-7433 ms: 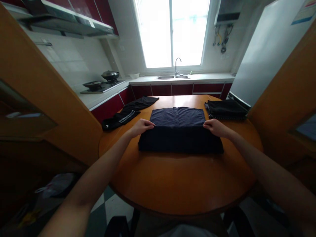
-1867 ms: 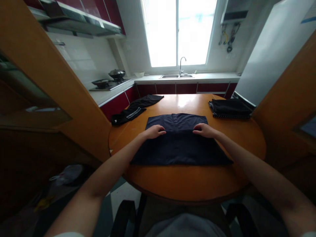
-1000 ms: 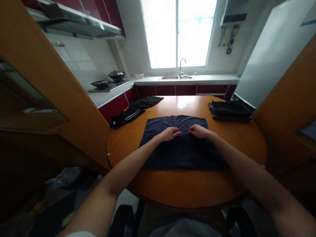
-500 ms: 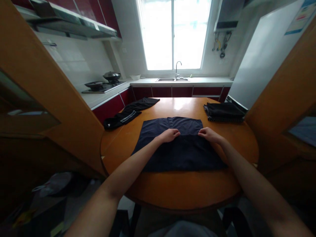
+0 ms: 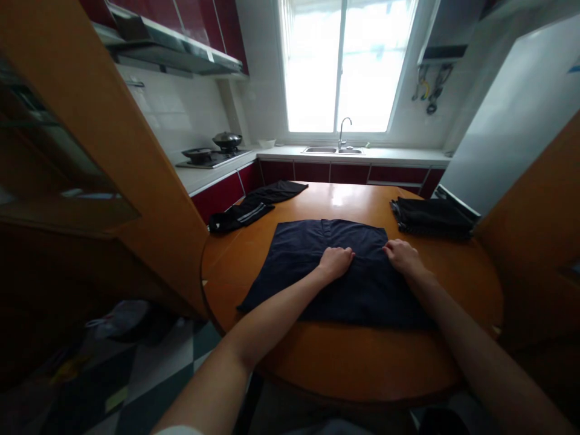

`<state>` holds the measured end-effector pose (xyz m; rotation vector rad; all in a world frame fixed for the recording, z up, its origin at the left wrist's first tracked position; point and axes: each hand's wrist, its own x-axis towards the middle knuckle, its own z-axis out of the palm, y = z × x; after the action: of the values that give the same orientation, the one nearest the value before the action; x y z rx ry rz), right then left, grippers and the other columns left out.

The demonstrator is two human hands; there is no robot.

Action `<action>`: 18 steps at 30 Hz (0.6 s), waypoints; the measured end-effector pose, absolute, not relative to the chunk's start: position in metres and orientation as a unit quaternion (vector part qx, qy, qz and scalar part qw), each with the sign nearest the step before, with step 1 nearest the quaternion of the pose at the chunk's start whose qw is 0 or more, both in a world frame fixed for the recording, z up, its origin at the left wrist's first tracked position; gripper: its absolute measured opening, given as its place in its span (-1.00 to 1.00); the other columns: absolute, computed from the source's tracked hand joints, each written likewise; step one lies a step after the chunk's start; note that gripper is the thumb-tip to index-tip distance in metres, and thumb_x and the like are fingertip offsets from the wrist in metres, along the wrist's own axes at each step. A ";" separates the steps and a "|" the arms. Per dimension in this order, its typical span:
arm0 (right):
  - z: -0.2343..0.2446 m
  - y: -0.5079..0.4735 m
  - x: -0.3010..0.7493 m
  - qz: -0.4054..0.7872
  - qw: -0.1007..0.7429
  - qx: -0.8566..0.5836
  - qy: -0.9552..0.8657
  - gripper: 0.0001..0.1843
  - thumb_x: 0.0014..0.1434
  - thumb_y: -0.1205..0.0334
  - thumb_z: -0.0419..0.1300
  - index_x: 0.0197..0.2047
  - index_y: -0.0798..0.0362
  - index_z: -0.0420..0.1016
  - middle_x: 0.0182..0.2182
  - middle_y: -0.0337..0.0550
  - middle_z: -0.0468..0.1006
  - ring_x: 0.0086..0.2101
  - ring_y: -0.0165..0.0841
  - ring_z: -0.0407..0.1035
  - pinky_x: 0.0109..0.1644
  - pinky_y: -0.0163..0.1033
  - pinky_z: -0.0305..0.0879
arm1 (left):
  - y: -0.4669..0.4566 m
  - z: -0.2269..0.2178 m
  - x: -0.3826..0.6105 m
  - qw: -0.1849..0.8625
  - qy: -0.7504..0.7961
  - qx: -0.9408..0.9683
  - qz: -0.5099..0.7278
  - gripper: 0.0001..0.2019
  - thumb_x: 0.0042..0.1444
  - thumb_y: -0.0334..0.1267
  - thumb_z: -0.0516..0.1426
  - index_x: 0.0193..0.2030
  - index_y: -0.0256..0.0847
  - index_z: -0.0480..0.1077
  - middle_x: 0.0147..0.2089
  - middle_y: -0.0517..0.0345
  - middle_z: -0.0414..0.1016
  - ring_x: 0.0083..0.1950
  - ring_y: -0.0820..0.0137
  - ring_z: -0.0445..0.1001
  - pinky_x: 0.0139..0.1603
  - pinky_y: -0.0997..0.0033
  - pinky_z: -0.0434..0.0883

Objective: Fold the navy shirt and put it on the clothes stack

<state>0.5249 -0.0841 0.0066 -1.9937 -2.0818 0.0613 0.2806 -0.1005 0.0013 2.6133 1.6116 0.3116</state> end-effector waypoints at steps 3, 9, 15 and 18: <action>0.018 -0.094 0.515 0.001 0.203 -0.680 -0.704 -0.60 0.37 0.22 -0.09 -0.01 0.13 0.54 0.00 0.14 0.54 0.02 -0.14 0.40 0.08 -0.13 0.28 | -0.102 0.000 0.280 0.001 0.529 0.841 0.112 -0.63 0.43 -0.06 -0.11 0.03 -0.22 0.41 0.02 -0.14 0.51 0.06 0.11 0.48 0.09 0.07 0.35; 0.000 -0.139 0.449 0.009 0.165 -0.553 -0.817 -0.38 0.40 0.12 -0.16 0.42 0.24 0.14 0.40 0.10 0.15 0.38 -0.15 -0.03 0.41 0.01 -0.08 | -0.102 -0.006 0.276 -0.026 0.521 0.841 0.140 -0.59 0.43 -0.09 -0.10 0.30 -0.15 0.25 0.28 -0.11 0.32 0.30 0.08 0.25 0.24 -0.04 0.24; -0.023 -0.146 0.444 0.061 0.080 -0.575 -0.812 -0.21 0.40 -0.16 -0.28 0.49 0.20 -0.03 0.46 0.04 -0.05 0.43 -0.20 -0.21 0.46 0.10 -0.28 | -0.096 -0.013 0.269 -0.007 0.510 0.850 0.131 -0.54 0.44 -0.20 -0.18 0.39 -0.17 0.19 0.42 0.00 0.23 0.47 0.18 0.06 0.43 -0.08 0.03; -0.023 -0.136 0.470 0.058 0.064 -0.609 -0.789 -0.18 0.39 -0.20 -0.30 0.49 0.19 -0.07 0.47 0.00 -0.10 0.44 -0.22 -0.26 0.46 0.12 -0.34 | -0.095 -0.014 0.267 0.002 0.514 0.849 0.121 -0.53 0.43 -0.19 -0.18 0.40 -0.17 0.18 0.45 0.03 0.20 0.49 0.14 0.03 0.43 -0.15 0.01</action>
<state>0.4700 -0.1363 -0.0233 -1.8385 -2.3808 0.1741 0.2674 -0.0949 -0.0143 2.6638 1.6129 0.3805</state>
